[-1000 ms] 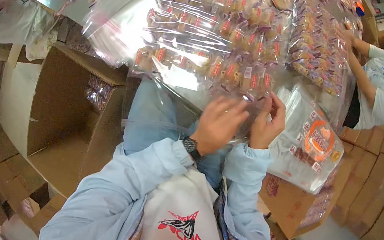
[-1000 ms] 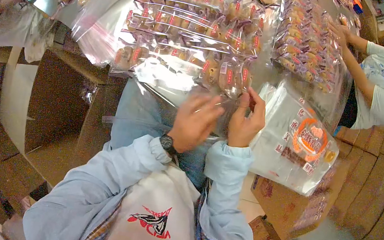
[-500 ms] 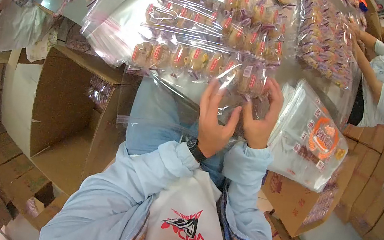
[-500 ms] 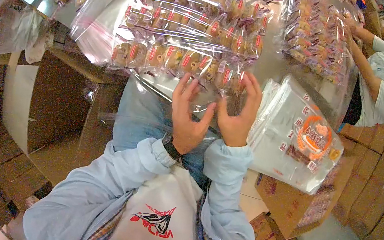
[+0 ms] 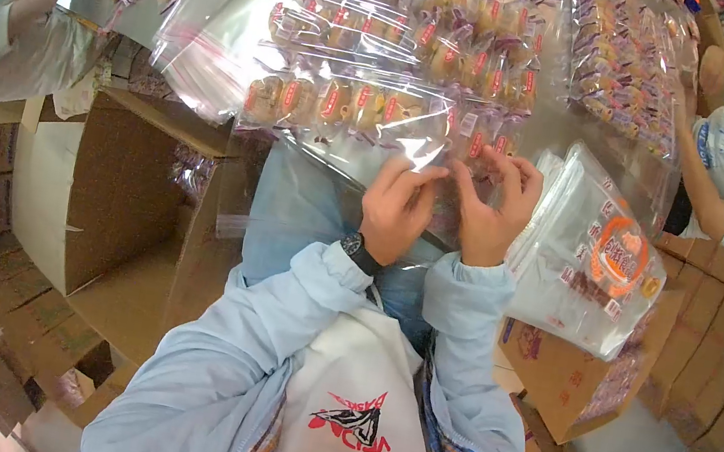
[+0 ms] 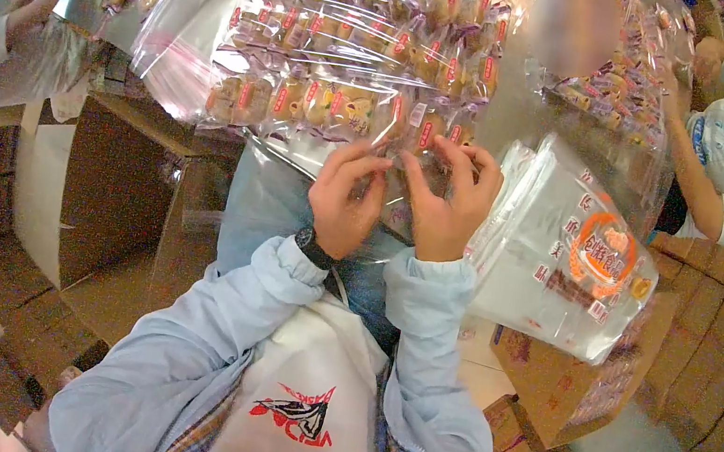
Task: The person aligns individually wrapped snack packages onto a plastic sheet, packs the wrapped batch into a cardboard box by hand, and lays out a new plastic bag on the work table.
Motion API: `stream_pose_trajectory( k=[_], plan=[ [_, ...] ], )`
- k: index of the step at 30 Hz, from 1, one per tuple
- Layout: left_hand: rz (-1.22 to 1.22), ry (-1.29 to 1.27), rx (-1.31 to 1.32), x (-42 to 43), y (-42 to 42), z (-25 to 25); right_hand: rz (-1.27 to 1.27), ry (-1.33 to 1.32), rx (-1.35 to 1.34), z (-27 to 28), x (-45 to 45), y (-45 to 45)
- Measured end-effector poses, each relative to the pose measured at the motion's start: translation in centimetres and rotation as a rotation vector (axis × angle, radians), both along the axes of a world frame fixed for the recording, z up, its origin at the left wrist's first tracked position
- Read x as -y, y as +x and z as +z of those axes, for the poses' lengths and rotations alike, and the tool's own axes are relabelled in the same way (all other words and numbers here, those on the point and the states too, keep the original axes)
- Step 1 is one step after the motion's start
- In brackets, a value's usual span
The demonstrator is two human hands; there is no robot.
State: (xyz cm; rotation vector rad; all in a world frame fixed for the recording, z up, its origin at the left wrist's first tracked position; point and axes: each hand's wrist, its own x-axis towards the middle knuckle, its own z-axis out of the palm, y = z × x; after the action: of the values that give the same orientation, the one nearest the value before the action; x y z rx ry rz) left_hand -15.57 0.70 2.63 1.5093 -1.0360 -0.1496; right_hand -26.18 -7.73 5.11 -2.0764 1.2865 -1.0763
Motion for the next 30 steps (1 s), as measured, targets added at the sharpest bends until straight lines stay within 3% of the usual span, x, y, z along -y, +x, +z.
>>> stream_pose_trajectory(
  k=[4, 7, 10, 14, 17, 19, 22, 26, 30],
  plan=[
    [-0.009, 0.036, 0.145, -0.6, 1.1, 0.1, 0.094, -0.017, 0.062, -0.7, 0.7, -1.0],
    [-0.007, 0.042, 0.298, -1.4, 1.7, 0.2, -0.076, 0.014, 0.368, -0.8, -0.7, -0.3],
    [0.008, 0.051, 0.354, -2.7, 2.3, 0.3, -0.176, -0.222, 0.248, -1.7, -2.7, -1.0],
    [0.023, 0.056, 0.329, -4.0, 4.1, 0.0, 0.589, -0.214, 0.039, 1.1, -4.1, -3.2],
    [0.034, 0.083, 0.318, -4.3, 5.6, -0.2, 0.336, 0.157, -0.016, 1.4, -6.2, 0.3],
    [0.021, 0.103, 0.319, -4.5, 6.4, -0.4, 0.282, 0.15, -0.066, 1.4, -6.4, 1.6],
    [0.04, 0.195, 0.64, -5.7, 7.8, 1.3, 0.266, 0.044, -0.129, 1.1, -6.3, 3.0],
    [0.095, 0.325, 0.674, -4.7, 9.2, 1.5, 0.266, -0.193, -0.163, 1.1, -4.2, 4.2],
    [0.079, 0.499, 0.687, -3.9, 10.6, 3.3, 0.2, -0.104, -0.216, 2.2, -4.3, 6.6]
  ],
)
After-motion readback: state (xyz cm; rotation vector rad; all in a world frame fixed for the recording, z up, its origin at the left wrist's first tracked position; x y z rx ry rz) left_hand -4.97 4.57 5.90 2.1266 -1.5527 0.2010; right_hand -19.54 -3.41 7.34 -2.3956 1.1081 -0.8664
